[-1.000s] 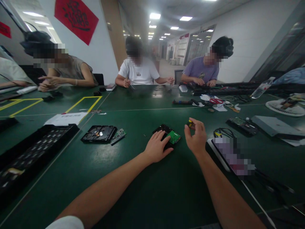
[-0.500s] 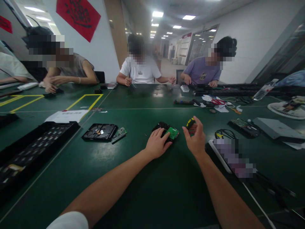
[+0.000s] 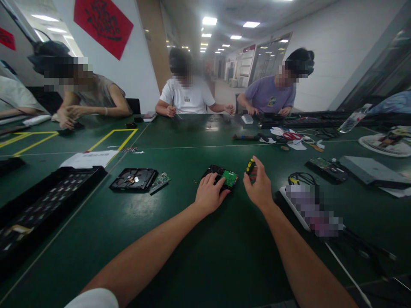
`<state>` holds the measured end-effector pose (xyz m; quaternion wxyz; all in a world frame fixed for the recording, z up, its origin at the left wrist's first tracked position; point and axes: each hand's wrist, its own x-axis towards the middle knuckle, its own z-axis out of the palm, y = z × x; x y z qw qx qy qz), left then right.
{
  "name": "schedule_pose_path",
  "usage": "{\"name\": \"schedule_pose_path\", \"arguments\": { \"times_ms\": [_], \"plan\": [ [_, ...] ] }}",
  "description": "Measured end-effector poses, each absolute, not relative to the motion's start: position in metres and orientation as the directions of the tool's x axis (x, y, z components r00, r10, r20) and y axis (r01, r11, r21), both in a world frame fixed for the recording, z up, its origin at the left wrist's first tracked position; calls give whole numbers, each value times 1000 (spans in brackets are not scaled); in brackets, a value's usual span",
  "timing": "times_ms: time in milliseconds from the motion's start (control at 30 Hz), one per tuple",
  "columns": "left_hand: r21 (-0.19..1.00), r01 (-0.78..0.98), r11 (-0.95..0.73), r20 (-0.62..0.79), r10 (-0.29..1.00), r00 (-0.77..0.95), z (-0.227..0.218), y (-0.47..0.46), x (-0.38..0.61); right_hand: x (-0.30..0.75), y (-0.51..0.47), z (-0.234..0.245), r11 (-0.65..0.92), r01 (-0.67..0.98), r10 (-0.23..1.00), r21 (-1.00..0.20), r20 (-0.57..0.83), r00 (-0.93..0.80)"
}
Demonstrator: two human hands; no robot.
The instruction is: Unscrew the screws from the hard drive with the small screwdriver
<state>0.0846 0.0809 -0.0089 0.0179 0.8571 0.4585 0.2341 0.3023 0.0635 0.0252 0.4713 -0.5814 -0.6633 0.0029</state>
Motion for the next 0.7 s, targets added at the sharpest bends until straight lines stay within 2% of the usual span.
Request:
{"name": "schedule_pose_path", "arguments": {
  "times_ms": [333,567,700],
  "plan": [
    [257,786,-563,400,802,443,-11,80,85,297,62,16,288,787,753,-545,637,165],
    [246,795,-554,413,802,431,-8,80,88,289,70,20,277,787,808,-551,577,120],
    [244,811,-532,393,818,419,-7,80,89,285,83,15,309,775,764,-551,629,143]
  ]
}}
